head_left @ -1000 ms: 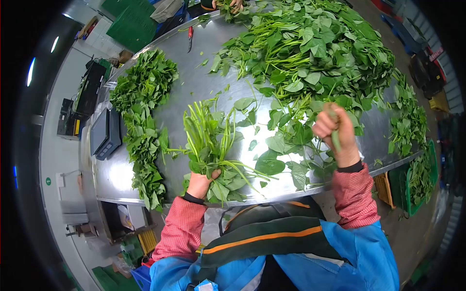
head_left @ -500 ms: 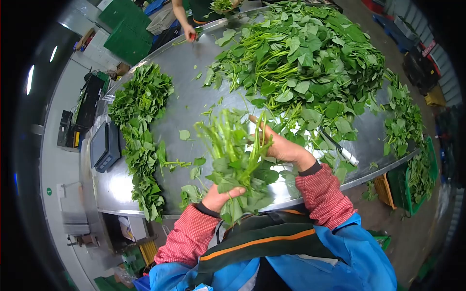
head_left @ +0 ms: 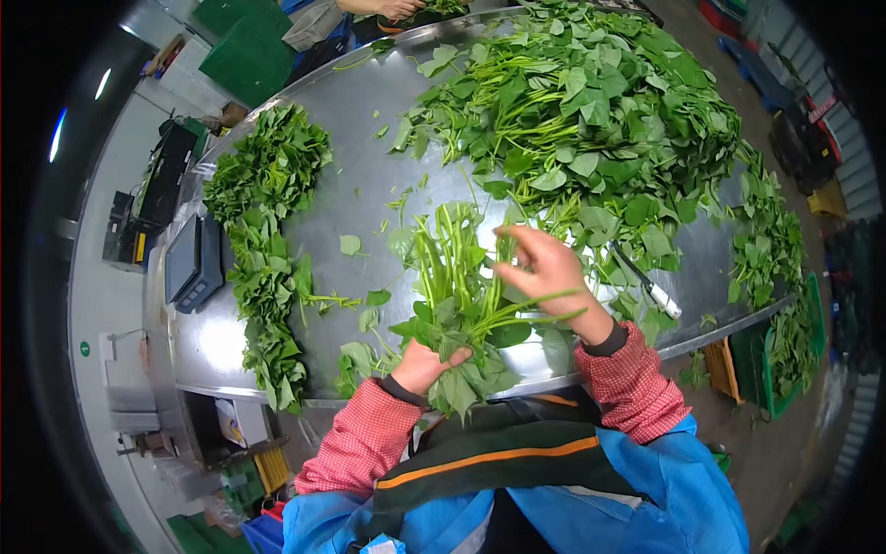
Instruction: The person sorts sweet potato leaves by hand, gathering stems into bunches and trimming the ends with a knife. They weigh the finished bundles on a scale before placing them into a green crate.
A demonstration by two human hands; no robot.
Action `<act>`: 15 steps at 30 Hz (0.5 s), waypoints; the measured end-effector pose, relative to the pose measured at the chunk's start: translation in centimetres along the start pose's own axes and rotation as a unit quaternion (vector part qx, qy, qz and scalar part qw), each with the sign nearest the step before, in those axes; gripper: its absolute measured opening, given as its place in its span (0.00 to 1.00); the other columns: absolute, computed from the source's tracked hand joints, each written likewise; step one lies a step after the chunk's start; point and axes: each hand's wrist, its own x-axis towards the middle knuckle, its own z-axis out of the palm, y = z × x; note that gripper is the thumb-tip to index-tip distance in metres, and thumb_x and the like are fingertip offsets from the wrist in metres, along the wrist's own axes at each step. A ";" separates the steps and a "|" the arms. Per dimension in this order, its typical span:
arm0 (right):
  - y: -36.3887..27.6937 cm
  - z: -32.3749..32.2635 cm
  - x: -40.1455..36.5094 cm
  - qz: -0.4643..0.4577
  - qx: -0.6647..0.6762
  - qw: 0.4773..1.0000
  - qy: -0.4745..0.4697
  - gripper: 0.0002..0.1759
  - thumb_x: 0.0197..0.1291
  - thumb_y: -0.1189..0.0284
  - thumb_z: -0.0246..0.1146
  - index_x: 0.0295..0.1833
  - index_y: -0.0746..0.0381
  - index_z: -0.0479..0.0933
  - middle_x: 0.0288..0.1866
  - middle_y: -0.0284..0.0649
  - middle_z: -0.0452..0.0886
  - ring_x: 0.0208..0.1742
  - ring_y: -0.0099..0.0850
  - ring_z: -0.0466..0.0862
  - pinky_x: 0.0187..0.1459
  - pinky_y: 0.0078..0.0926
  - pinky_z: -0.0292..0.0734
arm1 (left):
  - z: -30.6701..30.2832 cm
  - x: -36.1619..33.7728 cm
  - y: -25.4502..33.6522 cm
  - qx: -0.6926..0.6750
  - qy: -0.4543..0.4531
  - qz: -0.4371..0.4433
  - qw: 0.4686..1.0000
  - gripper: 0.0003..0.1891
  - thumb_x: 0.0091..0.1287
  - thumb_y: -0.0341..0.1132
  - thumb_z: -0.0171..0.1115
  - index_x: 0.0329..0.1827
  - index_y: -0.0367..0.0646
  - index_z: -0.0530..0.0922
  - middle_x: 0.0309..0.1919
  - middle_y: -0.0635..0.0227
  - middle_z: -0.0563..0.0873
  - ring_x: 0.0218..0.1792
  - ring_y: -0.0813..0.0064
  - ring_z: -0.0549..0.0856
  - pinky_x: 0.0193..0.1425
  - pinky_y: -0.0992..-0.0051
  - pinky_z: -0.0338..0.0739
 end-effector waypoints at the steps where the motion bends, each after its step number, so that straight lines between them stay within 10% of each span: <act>1: -0.1 0.4 -0.1 -0.054 -0.039 0.998 -0.020 0.29 0.53 0.61 0.68 0.59 0.61 0.73 0.46 0.46 0.82 0.42 0.38 0.83 0.39 0.33 0.76 | -0.2 0.0 0.5 0.026 -0.013 0.007 1.000 0.25 0.58 0.27 0.70 0.58 0.38 0.73 0.47 0.70 0.81 0.46 0.77 0.79 0.53 0.73 0.75; 6: 2.1 1.5 0.7 0.000 0.034 0.999 -0.018 0.15 0.57 0.66 0.65 0.47 0.61 0.79 0.37 0.47 0.83 0.37 0.43 0.84 0.36 0.35 0.77 | -1.7 -0.6 0.4 0.057 -0.046 -0.006 0.997 0.24 0.57 0.30 0.71 0.57 0.39 0.74 0.46 0.69 0.82 0.46 0.77 0.79 0.51 0.74 0.76; 10: 5.4 -2.4 1.3 0.166 0.421 0.884 0.119 0.11 0.60 0.67 0.63 0.43 0.62 0.80 0.26 0.35 0.80 0.27 0.26 0.78 0.31 0.30 0.74 | -2.9 -2.0 0.4 -0.022 -0.026 -0.066 0.997 0.22 0.58 0.33 0.72 0.54 0.38 0.77 0.46 0.67 0.83 0.46 0.75 0.80 0.51 0.73 0.76; 13: 3.4 -1.6 0.0 0.089 0.185 0.978 0.046 0.14 0.57 0.63 0.66 0.44 0.61 0.81 0.27 0.37 0.76 0.31 0.29 0.77 0.34 0.29 0.73 | -3.4 -1.9 0.6 0.020 -0.038 -0.048 0.998 0.23 0.57 0.31 0.72 0.55 0.37 0.76 0.46 0.67 0.83 0.46 0.76 0.80 0.52 0.73 0.76; 15: 0.4 -1.1 -0.5 -0.116 -0.119 0.985 0.041 0.18 0.51 0.59 0.69 0.43 0.60 0.82 0.34 0.40 0.75 0.41 0.36 0.76 0.42 0.34 0.73 | -3.1 -1.6 0.9 0.042 -0.054 -0.033 0.997 0.22 0.56 0.28 0.70 0.54 0.37 0.76 0.46 0.67 0.83 0.46 0.76 0.80 0.51 0.73 0.76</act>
